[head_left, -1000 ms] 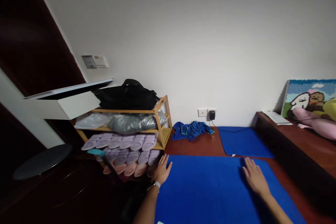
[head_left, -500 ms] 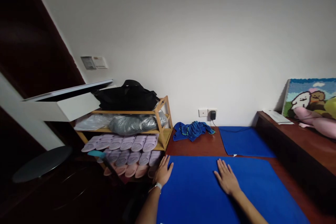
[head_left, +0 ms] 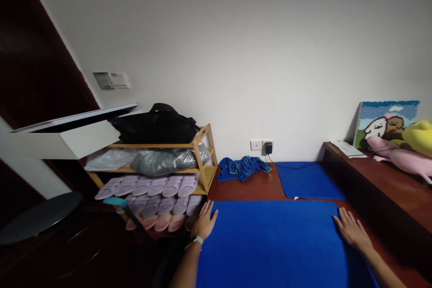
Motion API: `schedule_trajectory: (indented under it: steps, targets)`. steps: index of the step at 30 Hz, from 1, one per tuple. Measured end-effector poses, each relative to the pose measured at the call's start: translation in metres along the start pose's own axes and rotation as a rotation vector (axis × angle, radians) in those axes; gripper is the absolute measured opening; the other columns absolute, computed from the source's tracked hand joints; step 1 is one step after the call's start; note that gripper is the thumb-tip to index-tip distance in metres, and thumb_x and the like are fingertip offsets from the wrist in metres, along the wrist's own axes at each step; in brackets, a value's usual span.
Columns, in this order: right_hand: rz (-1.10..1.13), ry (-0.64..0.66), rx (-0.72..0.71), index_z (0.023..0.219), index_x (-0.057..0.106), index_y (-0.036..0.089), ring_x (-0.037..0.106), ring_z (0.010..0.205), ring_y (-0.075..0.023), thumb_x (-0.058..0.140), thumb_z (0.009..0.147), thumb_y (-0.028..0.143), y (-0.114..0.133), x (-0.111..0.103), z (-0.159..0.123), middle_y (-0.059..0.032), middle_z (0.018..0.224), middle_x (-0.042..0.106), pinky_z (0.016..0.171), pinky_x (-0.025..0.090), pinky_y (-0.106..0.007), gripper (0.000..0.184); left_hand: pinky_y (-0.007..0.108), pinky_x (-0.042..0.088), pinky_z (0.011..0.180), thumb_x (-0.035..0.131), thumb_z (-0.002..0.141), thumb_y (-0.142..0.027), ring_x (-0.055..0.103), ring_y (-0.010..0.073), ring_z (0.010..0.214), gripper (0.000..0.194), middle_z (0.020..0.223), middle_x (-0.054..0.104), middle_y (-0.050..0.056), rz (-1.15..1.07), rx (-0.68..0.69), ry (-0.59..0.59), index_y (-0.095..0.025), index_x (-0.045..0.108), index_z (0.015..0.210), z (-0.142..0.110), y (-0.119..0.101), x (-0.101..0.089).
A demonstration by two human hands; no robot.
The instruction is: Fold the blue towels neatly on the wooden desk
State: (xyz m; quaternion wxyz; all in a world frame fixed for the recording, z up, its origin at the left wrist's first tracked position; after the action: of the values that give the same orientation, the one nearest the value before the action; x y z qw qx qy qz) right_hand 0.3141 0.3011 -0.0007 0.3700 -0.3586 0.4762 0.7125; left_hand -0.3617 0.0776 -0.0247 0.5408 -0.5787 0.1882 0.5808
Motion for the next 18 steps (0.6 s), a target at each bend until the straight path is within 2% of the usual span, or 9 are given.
schedule_trajectory:
  steps: [2,3,7,9,11,12,14,16,18]
  targets:
    - [-0.007,0.031,0.065,0.135,0.071,0.037,0.046,0.148,-0.0459,0.032,0.079,0.058,0.028,0.006,-0.009,-0.0029,0.152,0.062,0.114,0.041,-0.060,0.071,0.042,0.036,0.127,0.043,0.102,-0.050,0.040,0.0262,0.156,0.062,0.166,0.050,0.009,-0.005,0.004,-0.001,-0.019,0.053,0.155,0.001,0.001,0.001]
    - [-0.014,0.055,0.066,0.141,0.067,0.032,0.041,0.152,-0.0433,0.031,0.083,0.058,0.052,0.011,-0.015,-0.0049,0.156,0.059,0.120,0.038,-0.057,0.073,0.043,0.036,0.127,0.043,0.102,-0.049,0.040,0.0267,0.156,0.062,0.166,0.050,0.010,-0.008,0.004,-0.001,-0.019,0.053,0.155,0.001,0.001,0.001]
    - [0.001,0.171,-0.170,0.161,0.044,0.013,0.030,0.159,-0.0335,0.026,0.099,0.059,0.204,0.052,-0.055,-0.0127,0.168,0.042,0.132,0.022,-0.053,0.080,0.044,0.037,0.127,0.041,0.102,-0.049,0.040,0.0274,0.156,0.063,0.166,0.048,0.011,-0.014,0.000,0.008,-0.017,0.053,0.155,0.002,0.001,0.001]
    - [0.044,0.267,-0.298,0.166,0.034,0.015,0.026,0.161,-0.0280,0.022,0.104,0.060,0.277,0.081,-0.083,-0.0087,0.172,0.033,0.133,0.020,-0.051,0.077,0.044,0.037,0.127,0.041,0.102,-0.049,0.040,0.0276,0.156,0.063,0.167,0.048,0.011,-0.014,-0.001,0.013,-0.017,0.053,0.155,0.002,0.000,0.000]
    - [0.086,0.321,-0.405,0.167,0.030,0.020,0.025,0.161,-0.0255,0.021,0.106,0.061,0.331,0.102,-0.106,-0.0051,0.173,0.028,0.133,0.021,-0.049,0.074,0.045,0.036,0.127,0.040,0.102,-0.048,0.041,0.0276,0.156,0.062,0.166,0.049,0.011,-0.012,-0.003,0.016,-0.017,0.054,0.154,0.002,-0.001,-0.001]
    - [0.098,0.338,-0.438,0.167,0.030,0.022,0.026,0.161,-0.0256,0.022,0.106,0.061,0.347,0.110,-0.115,-0.0039,0.172,0.028,0.132,0.023,-0.049,0.073,0.045,0.036,0.127,0.040,0.102,-0.048,0.041,0.0273,0.155,0.062,0.165,0.050,0.010,-0.011,-0.004,0.017,-0.018,0.054,0.154,0.002,-0.001,-0.002]
    - [0.102,0.359,-0.458,0.167,0.031,0.026,0.029,0.160,-0.0269,0.024,0.106,0.063,0.355,0.119,-0.124,-0.0030,0.172,0.029,0.132,0.024,-0.050,0.071,0.044,0.036,0.128,0.040,0.102,-0.048,0.041,0.0264,0.155,0.061,0.164,0.051,0.009,-0.008,-0.005,0.022,-0.019,0.054,0.154,0.003,0.000,-0.002]
    - [0.081,0.358,-0.431,0.166,0.033,0.027,0.030,0.159,-0.0284,0.026,0.105,0.065,0.336,0.119,-0.124,-0.0033,0.171,0.030,0.131,0.025,-0.052,0.072,0.042,0.036,0.127,0.038,0.103,-0.048,0.040,0.0257,0.156,0.061,0.165,0.051,0.009,-0.006,-0.006,0.028,-0.019,0.054,0.154,0.003,0.000,-0.001]
    - [0.043,0.332,-0.375,0.165,0.035,0.026,0.030,0.159,-0.0291,0.026,0.104,0.066,0.296,0.111,-0.118,-0.0041,0.171,0.032,0.131,0.024,-0.054,0.073,0.041,0.036,0.128,0.036,0.103,-0.048,0.039,0.0258,0.156,0.063,0.166,0.049,0.010,-0.005,-0.010,0.034,-0.016,0.053,0.155,0.004,0.001,0.000]
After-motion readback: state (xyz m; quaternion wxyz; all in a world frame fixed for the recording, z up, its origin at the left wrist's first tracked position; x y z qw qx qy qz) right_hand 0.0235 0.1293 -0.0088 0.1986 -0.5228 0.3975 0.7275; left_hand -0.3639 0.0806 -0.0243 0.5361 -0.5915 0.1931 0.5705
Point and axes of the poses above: each hand's wrist, its own z-axis towards the middle knuckle, its own x-axis out of the palm, y = z × x, the point moved 8 cm from there along z, towards the middle knuckle
